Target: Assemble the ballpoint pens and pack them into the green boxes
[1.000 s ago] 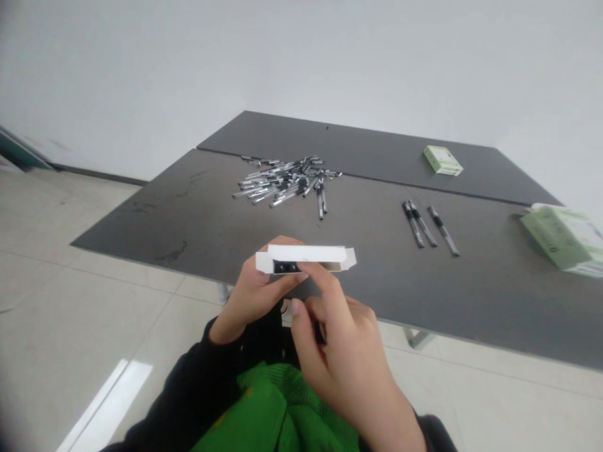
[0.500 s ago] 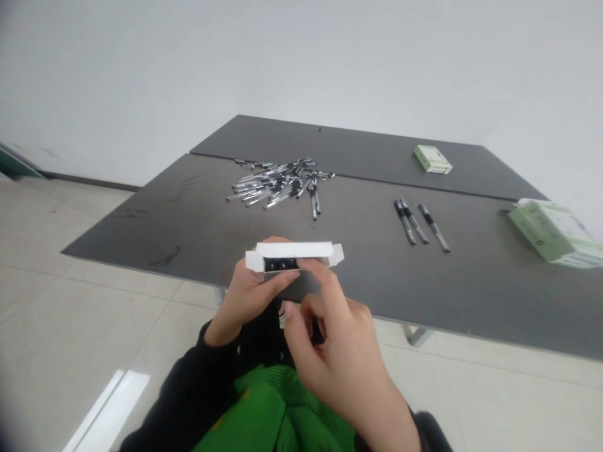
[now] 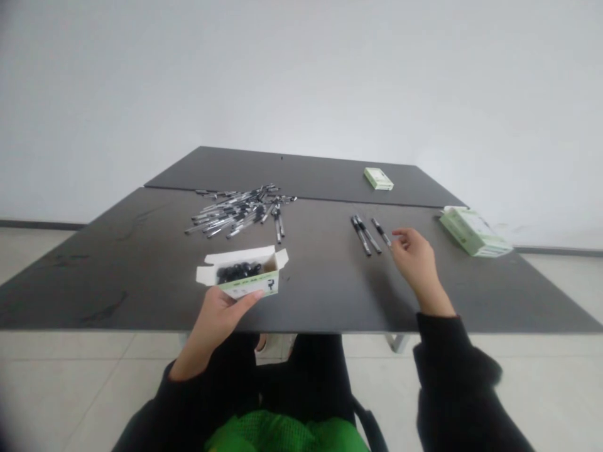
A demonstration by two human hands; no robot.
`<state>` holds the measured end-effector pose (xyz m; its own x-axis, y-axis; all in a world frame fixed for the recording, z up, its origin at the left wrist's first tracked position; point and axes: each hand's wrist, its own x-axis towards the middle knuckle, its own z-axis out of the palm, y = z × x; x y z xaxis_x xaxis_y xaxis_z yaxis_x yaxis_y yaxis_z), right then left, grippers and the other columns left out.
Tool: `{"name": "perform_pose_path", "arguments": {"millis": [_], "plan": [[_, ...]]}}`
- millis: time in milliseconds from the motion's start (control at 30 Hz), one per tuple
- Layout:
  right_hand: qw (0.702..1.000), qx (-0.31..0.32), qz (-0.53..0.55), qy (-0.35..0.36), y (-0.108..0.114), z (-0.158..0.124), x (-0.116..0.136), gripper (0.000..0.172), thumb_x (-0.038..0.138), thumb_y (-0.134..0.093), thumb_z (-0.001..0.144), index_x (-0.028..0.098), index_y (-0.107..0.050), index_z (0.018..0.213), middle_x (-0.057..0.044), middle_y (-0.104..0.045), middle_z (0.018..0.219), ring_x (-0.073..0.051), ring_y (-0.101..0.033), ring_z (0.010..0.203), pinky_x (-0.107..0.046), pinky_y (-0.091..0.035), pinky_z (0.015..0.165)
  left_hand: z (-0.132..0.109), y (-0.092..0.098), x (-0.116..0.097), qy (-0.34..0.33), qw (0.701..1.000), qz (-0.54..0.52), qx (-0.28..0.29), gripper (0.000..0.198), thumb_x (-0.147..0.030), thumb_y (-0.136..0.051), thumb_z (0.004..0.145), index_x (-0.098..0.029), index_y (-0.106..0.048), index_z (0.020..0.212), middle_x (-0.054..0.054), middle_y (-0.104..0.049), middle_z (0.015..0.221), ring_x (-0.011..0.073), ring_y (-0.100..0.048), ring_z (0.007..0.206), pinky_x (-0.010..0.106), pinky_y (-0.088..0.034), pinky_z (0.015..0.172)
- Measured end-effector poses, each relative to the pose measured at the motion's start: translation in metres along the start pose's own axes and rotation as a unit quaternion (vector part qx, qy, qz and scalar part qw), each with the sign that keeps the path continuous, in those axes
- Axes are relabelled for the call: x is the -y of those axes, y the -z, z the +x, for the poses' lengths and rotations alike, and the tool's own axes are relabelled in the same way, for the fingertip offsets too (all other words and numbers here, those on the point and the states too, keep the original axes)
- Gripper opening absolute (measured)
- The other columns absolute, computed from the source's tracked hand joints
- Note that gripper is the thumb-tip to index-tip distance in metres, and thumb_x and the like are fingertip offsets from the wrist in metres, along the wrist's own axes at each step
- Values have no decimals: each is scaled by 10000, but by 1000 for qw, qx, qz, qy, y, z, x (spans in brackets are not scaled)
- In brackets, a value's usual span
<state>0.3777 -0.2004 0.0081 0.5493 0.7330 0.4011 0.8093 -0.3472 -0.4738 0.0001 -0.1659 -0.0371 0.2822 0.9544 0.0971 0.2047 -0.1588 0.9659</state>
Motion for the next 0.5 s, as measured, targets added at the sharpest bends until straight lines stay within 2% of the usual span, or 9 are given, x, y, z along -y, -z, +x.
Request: {"name": "perform_pose_path", "arguments": {"millis": [100, 233, 333, 500], "plan": [[989, 88, -108, -46, -25, 50, -32, 311, 288, -521, 850, 112, -728, 1001, -151, -741, 928, -222, -664, 757, -304, -479, 657, 1, -1, 1, 7, 1000, -1, -6, 319, -377, -703, 761, -110, -752, 927, 122, -790, 969, 281, -753, 895, 384, -609, 811], [979, 155, -126, -29, -50, 77, -45, 309, 383, -593, 851, 128, -750, 927, -160, -748, 932, -270, -683, 859, -328, -484, 727, 0, 0, 4, 7, 1000, 4, -4, 299, -358, -703, 764, -121, -766, 936, 106, -791, 984, 272, -755, 903, 372, -613, 819], [977, 167, -133, -25, -59, 80, -50, 288, 345, -585, 868, 118, -732, 967, -191, -735, 978, -304, -677, 928, -360, -472, 778, 0, 1, 3, 15, 1000, 14, -5, 268, -348, -704, 764, -128, -779, 896, 99, -794, 955, 274, -759, 882, 372, -619, 799], [981, 129, -134, -63, -62, 81, -52, 389, 278, -417, 962, 43, -600, 1213, -280, -691, 1059, -330, -663, 983, -397, -457, 798, -1, 1, -1, 13, 1000, 10, -5, 246, -339, -713, 765, -139, -789, 887, 98, -793, 945, 284, -761, 879, 392, -620, 808]]}}
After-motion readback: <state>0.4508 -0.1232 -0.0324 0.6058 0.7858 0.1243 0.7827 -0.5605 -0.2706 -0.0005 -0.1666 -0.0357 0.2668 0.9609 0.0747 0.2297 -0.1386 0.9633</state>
